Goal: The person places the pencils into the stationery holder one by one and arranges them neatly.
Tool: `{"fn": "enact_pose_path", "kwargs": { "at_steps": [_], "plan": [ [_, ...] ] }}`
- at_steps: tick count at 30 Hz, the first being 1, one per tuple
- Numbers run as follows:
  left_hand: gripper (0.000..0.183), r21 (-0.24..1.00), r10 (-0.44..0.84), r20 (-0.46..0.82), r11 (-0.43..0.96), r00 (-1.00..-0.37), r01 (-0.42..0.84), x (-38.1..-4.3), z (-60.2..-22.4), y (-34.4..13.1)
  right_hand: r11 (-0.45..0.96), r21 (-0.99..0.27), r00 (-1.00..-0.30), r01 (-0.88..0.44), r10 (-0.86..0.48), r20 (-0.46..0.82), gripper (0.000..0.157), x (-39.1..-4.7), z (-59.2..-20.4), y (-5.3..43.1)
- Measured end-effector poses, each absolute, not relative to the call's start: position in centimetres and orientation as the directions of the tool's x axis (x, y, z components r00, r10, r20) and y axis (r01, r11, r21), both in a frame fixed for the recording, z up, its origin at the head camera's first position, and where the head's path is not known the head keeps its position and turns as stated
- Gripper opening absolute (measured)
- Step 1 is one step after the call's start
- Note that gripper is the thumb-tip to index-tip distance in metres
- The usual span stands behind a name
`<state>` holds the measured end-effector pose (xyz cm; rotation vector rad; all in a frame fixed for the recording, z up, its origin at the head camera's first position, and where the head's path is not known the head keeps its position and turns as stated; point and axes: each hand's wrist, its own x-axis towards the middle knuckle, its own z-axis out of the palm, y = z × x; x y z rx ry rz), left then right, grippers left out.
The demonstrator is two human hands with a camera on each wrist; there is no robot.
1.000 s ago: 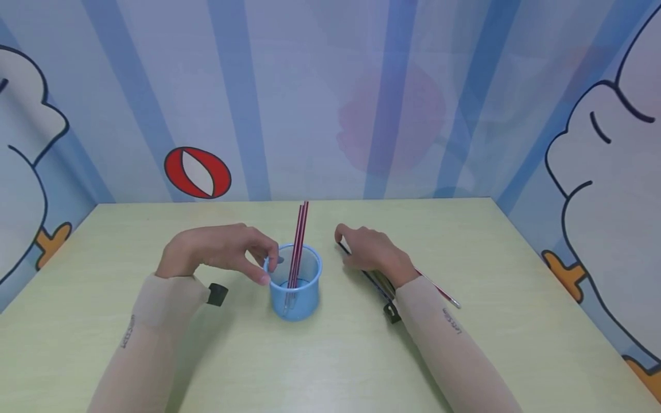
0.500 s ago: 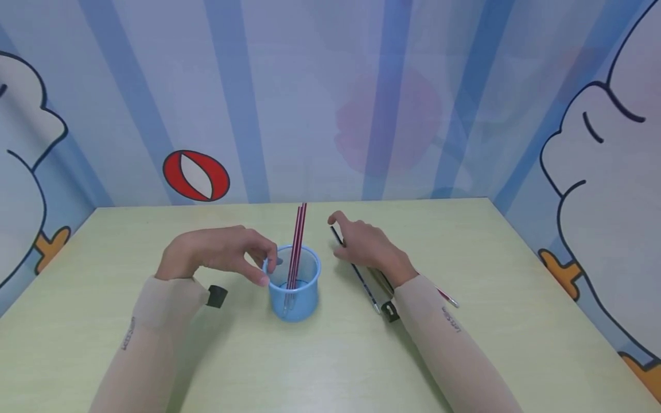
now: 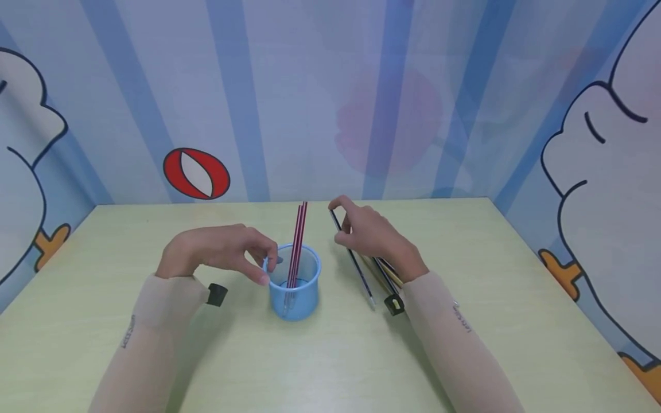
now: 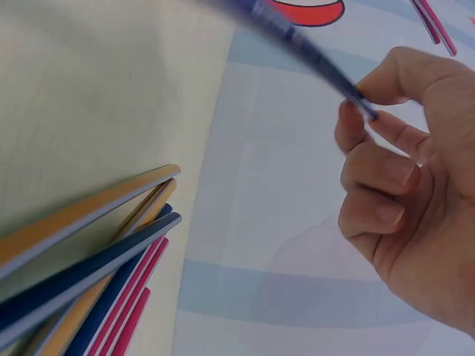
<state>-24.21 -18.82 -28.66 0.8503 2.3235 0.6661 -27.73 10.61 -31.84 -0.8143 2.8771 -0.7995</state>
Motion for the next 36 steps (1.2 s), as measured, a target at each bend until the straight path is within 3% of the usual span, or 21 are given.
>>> {"fn": "enact_pose_path", "kwargs": {
  "at_steps": [13, 24, 36],
  "plan": [
    [0.022, 0.622, 0.698, -0.336, 0.669, -0.632, 0.408, -24.2, -28.6, -18.8, 0.578, -0.649, -0.849, -0.495, -0.480, 0.221, 0.053, -27.7, -31.1, 11.0],
    [0.021, 0.613, 0.688, -0.347, 0.681, -0.638, 0.401, -24.2, -28.5, -18.8, 0.499, -0.710, -0.851, -0.497, -0.438, 0.288, 0.053, -27.8, -31.1, 11.2],
    [0.018, 0.616, 0.688, -0.345, 0.680, -0.639, 0.398, -24.1, -28.5, -18.8, 0.313, -0.831, -0.856, -0.461, -0.404, 0.322, 0.048, -27.6, -30.6, 11.4]
  ]
}}
